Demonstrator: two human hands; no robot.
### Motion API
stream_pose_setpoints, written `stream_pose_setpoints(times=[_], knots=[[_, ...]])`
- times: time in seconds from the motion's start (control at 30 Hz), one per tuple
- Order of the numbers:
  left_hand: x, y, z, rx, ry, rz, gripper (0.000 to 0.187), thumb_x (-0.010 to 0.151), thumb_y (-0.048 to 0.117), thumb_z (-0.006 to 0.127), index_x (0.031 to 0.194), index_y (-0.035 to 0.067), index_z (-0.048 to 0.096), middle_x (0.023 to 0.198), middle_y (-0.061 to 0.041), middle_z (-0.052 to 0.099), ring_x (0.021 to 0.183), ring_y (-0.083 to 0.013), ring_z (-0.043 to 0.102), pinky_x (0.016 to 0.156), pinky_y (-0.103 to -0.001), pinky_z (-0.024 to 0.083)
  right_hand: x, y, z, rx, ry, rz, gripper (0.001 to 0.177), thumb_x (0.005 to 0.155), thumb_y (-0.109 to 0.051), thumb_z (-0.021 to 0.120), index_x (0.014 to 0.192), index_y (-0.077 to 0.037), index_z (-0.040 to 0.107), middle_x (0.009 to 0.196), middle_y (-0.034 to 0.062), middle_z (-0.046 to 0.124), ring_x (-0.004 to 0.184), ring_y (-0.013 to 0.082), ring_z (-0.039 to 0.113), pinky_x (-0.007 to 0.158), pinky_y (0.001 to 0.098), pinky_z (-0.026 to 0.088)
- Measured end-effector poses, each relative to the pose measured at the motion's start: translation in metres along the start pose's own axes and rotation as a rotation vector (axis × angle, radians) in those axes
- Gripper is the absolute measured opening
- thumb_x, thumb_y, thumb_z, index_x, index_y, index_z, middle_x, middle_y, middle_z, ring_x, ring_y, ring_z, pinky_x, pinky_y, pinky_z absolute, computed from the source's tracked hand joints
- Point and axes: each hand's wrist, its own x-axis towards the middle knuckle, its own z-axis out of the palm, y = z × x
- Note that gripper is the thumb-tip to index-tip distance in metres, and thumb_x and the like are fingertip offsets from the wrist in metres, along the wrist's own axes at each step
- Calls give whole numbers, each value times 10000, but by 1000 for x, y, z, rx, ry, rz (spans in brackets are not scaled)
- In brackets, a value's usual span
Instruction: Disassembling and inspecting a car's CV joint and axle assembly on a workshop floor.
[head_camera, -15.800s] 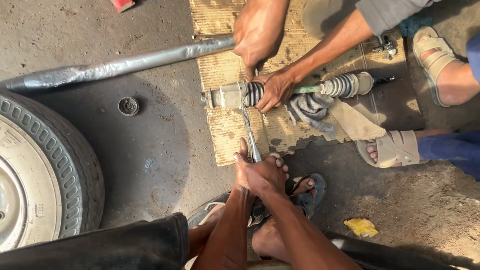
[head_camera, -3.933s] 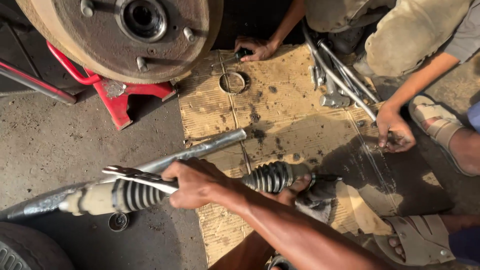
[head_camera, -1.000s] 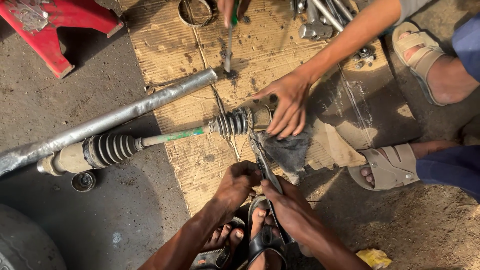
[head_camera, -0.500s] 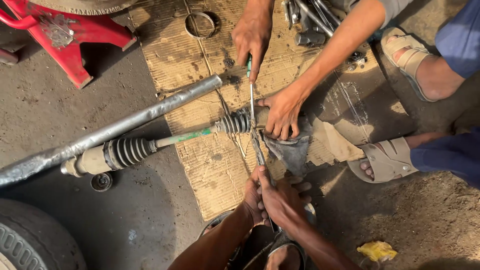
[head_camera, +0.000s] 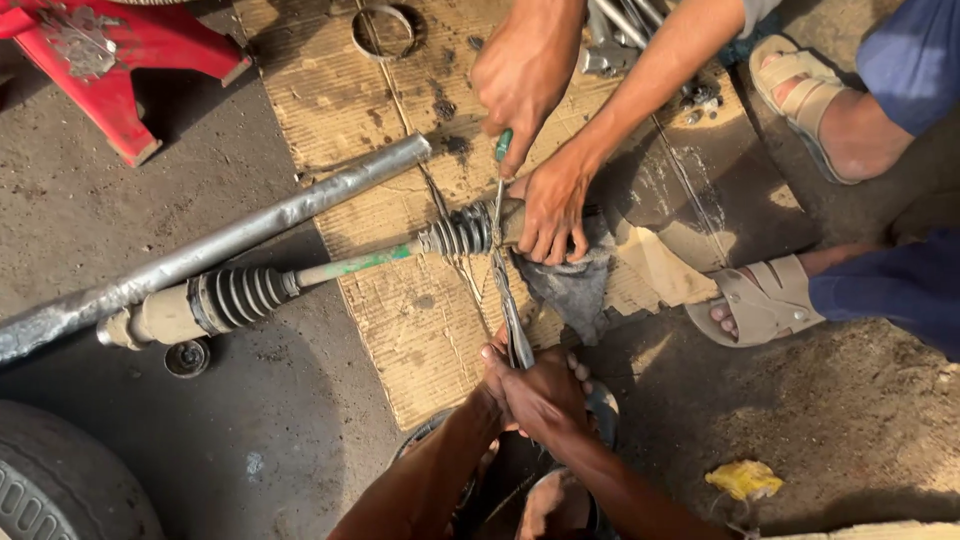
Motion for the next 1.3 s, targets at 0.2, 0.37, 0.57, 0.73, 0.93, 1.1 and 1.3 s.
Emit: stream_pose_setpoints(times=[0.2,0.37,0.57,0.73,0.93,1.1,1.3], knots=[[-2,-9,-12,66,294,173,459,973,503,445,1311,198,499,1037,-257,666,942,-407,653,841,-569,553,-7,-4,-2,-6,82,50,855,767,-707,716,1111,66,596,861,153,723,731,287,747,711,432,618],[32,-31,-102,27,160,203,511,1052,471,450,1373,72,437,1105,-267,633,982,-427,658,865,-585,574,-5,-8,-13,-16,87,10,771,781,-662,743,1067,47,647,904,179,717,803,308,728,763,457,586],[8,-44,-130,196,277,387,432,1031,477,451,1321,170,541,1127,-211,649,976,-356,671,837,-545,572,-8,-2,-1,-36,54,-38,672,797,-609,775,1013,24,709,957,210,710,889,334,705,826,488,548],[-6,-30,-53,66,231,252,398,1006,480,459,1230,176,584,1084,-209,660,945,-353,677,802,-545,571,5,-11,13,-41,101,-13,678,750,-608,785,1032,3,710,965,183,756,873,320,735,825,480,584],[-13,-85,-26,-49,91,39,488,976,548,467,1205,133,584,1101,-207,642,988,-364,652,829,-595,548,9,7,3,-37,83,-70,682,726,-629,778,1015,-11,774,1041,188,762,958,326,726,885,460,559],[-18,-31,-11,-111,24,-67,569,951,604,474,1185,98,585,1115,-205,626,1023,-374,631,852,-637,528,5,11,6,-33,63,-100,743,748,-603,810,1093,44,688,1100,221,725,1006,348,713,896,455,564],[-49,-21,1,-142,-118,-173,670,921,672,482,1160,55,585,1133,-203,608,1065,-386,606,880,-687,505,7,11,3,2,21,-123,716,749,-584,790,1047,66,752,1008,203,752,936,326,755,853,442,600]])
